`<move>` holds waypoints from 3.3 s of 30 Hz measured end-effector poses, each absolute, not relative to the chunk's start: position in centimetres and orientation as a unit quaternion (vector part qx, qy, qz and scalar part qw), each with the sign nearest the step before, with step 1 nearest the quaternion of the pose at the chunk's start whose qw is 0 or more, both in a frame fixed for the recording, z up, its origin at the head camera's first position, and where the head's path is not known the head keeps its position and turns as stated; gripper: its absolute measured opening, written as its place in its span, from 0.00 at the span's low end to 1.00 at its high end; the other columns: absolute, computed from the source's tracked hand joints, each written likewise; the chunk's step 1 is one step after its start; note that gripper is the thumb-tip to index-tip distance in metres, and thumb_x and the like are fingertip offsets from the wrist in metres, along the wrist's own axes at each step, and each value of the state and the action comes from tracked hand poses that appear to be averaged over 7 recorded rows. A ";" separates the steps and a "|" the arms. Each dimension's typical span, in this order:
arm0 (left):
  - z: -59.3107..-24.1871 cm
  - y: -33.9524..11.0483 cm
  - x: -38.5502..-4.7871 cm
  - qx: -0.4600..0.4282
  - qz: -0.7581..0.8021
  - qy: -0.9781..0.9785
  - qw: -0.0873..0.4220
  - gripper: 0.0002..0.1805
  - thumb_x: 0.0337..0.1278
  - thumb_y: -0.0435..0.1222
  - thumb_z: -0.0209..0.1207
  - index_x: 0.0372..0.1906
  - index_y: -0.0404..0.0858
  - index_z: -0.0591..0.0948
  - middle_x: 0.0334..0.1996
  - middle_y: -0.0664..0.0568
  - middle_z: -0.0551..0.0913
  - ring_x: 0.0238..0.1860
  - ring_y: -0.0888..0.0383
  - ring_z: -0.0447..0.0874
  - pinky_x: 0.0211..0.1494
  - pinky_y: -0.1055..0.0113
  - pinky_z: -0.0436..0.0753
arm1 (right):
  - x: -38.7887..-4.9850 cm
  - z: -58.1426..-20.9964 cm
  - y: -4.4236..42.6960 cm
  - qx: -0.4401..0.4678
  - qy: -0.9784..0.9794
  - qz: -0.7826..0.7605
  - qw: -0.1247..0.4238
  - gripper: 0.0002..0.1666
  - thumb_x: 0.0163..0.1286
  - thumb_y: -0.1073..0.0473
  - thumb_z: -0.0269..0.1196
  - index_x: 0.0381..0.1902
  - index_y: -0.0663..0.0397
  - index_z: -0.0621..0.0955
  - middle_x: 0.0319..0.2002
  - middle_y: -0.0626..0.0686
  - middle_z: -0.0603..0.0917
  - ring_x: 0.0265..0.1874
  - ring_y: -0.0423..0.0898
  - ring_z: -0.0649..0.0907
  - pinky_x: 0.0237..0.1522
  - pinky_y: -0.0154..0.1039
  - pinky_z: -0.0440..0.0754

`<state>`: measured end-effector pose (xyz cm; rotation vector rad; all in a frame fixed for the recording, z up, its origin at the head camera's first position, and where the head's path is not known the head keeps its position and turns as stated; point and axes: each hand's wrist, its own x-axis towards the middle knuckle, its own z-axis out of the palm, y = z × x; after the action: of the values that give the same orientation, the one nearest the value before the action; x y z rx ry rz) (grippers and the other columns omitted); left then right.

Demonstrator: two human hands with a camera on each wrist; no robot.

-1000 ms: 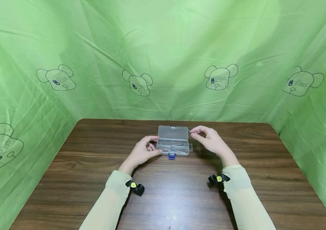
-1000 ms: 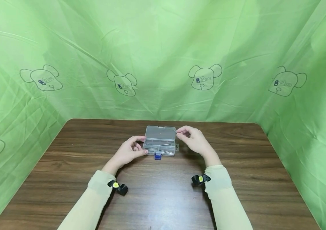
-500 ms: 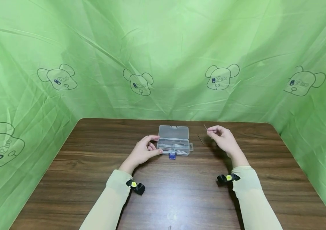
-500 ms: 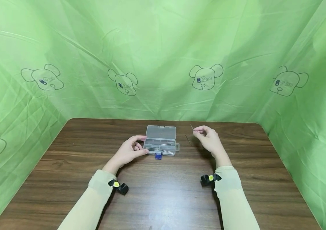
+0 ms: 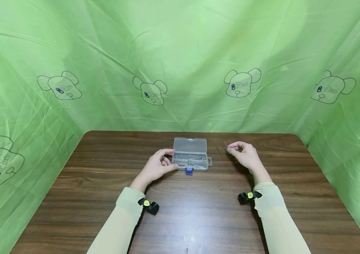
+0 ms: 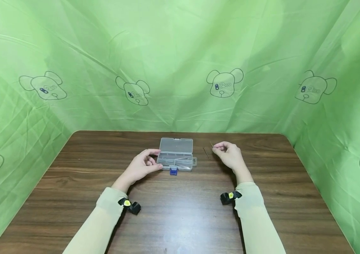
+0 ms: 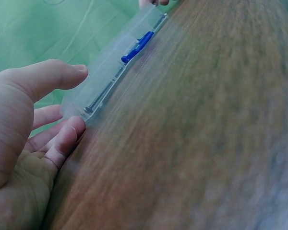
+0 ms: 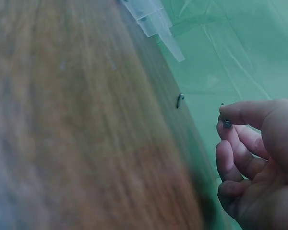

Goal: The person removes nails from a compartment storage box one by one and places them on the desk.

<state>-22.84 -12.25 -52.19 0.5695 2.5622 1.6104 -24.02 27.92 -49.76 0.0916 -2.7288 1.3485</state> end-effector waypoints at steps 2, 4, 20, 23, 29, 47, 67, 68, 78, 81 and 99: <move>-52.2 -12.2 -22.8 0.184 0.522 0.832 0.032 0.37 0.58 0.40 0.82 0.71 0.40 0.81 0.62 0.47 0.83 0.40 0.56 0.84 0.44 0.71 0.83 | -24.0 -49.9 28.0 0.028 -0.899 0.434 0.045 0.14 0.78 0.54 0.71 0.51 0.59 0.90 0.42 0.55 0.92 0.39 0.45 0.84 0.41 0.36 0.79; -52.2 -12.2 -22.9 0.183 0.522 0.833 0.034 0.37 0.59 0.40 0.81 0.72 0.40 0.81 0.62 0.47 0.83 0.41 0.56 0.84 0.44 0.71 0.83 | -24.0 -50.1 28.0 0.025 -0.902 0.428 0.042 0.14 0.78 0.54 0.71 0.51 0.58 0.91 0.42 0.55 0.92 0.40 0.45 0.84 0.43 0.38 0.79; -52.1 -12.3 -22.8 0.179 0.517 0.836 0.034 0.37 0.59 0.40 0.81 0.72 0.40 0.80 0.63 0.46 0.83 0.41 0.56 0.84 0.44 0.70 0.82 | -24.3 -51.4 27.7 0.015 -0.925 0.371 0.080 0.09 0.68 0.52 0.77 0.40 0.51 0.94 0.26 0.42 0.87 0.30 0.41 0.82 0.46 0.45 0.79; -52.2 -12.2 -22.9 0.179 0.520 0.835 0.035 0.37 0.59 0.39 0.81 0.72 0.41 0.81 0.63 0.46 0.83 0.41 0.56 0.83 0.44 0.71 0.82 | -24.3 -51.5 27.7 0.013 -0.927 0.364 0.090 0.09 0.67 0.52 0.77 0.38 0.51 0.94 0.28 0.43 0.89 0.31 0.41 0.84 0.46 0.46 0.80; -52.3 -12.2 -22.8 0.183 0.523 0.832 0.030 0.36 0.59 0.39 0.81 0.72 0.41 0.81 0.63 0.46 0.83 0.40 0.56 0.84 0.43 0.71 0.82 | -24.2 -51.5 27.7 0.013 -0.932 0.346 0.108 0.08 0.66 0.51 0.78 0.36 0.48 0.95 0.30 0.44 0.93 0.34 0.44 0.89 0.51 0.52 0.84; -52.5 -12.0 -22.3 0.182 0.530 0.828 0.026 0.36 0.59 0.39 0.81 0.71 0.40 0.81 0.62 0.45 0.84 0.40 0.55 0.83 0.43 0.72 0.82 | -24.0 -51.5 27.7 0.020 -0.928 0.357 0.101 0.11 0.66 0.50 0.79 0.36 0.51 0.94 0.30 0.45 0.92 0.34 0.44 0.89 0.50 0.51 0.83; -52.4 -11.9 -22.4 0.177 0.523 0.833 0.029 0.36 0.58 0.39 0.81 0.71 0.41 0.81 0.61 0.45 0.84 0.40 0.56 0.84 0.43 0.70 0.83 | -23.8 -51.2 28.1 0.007 -0.907 0.414 0.073 0.16 0.67 0.48 0.80 0.43 0.53 0.93 0.35 0.48 0.93 0.35 0.40 0.87 0.45 0.38 0.80; -52.4 -11.9 -22.4 0.178 0.522 0.834 0.029 0.36 0.58 0.39 0.81 0.71 0.41 0.81 0.61 0.45 0.84 0.40 0.56 0.84 0.43 0.70 0.83 | -23.8 -51.1 28.1 0.010 -0.904 0.421 0.071 0.16 0.67 0.48 0.80 0.44 0.53 0.93 0.36 0.48 0.92 0.36 0.41 0.87 0.44 0.36 0.80; -52.5 -11.9 -22.4 0.179 0.521 0.834 0.022 0.36 0.57 0.38 0.82 0.71 0.41 0.82 0.61 0.46 0.84 0.40 0.56 0.84 0.43 0.71 0.82 | -23.7 -49.2 28.1 0.048 -0.881 0.466 0.071 0.17 0.72 0.54 0.76 0.52 0.59 0.91 0.42 0.55 0.92 0.37 0.42 0.87 0.38 0.31 0.81; -52.6 -11.9 -22.4 0.181 0.525 0.832 0.022 0.36 0.57 0.38 0.82 0.71 0.40 0.82 0.61 0.45 0.84 0.40 0.57 0.84 0.43 0.71 0.82 | -23.5 -48.5 27.9 0.054 -0.875 0.475 0.076 0.17 0.74 0.54 0.75 0.53 0.59 0.90 0.43 0.54 0.91 0.37 0.42 0.86 0.38 0.32 0.81; -52.5 -11.9 -22.4 0.179 0.521 0.834 0.035 0.37 0.57 0.41 0.83 0.71 0.41 0.81 0.61 0.47 0.84 0.41 0.57 0.84 0.43 0.69 0.83 | -21.7 -44.0 25.0 0.144 -0.884 0.442 0.054 0.14 0.74 0.51 0.76 0.52 0.50 0.90 0.41 0.50 0.90 0.39 0.48 0.87 0.44 0.36 0.84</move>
<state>-22.36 -11.90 -52.54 0.5490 2.5636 1.6015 -21.71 25.03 -43.98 0.4378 -2.6837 1.3427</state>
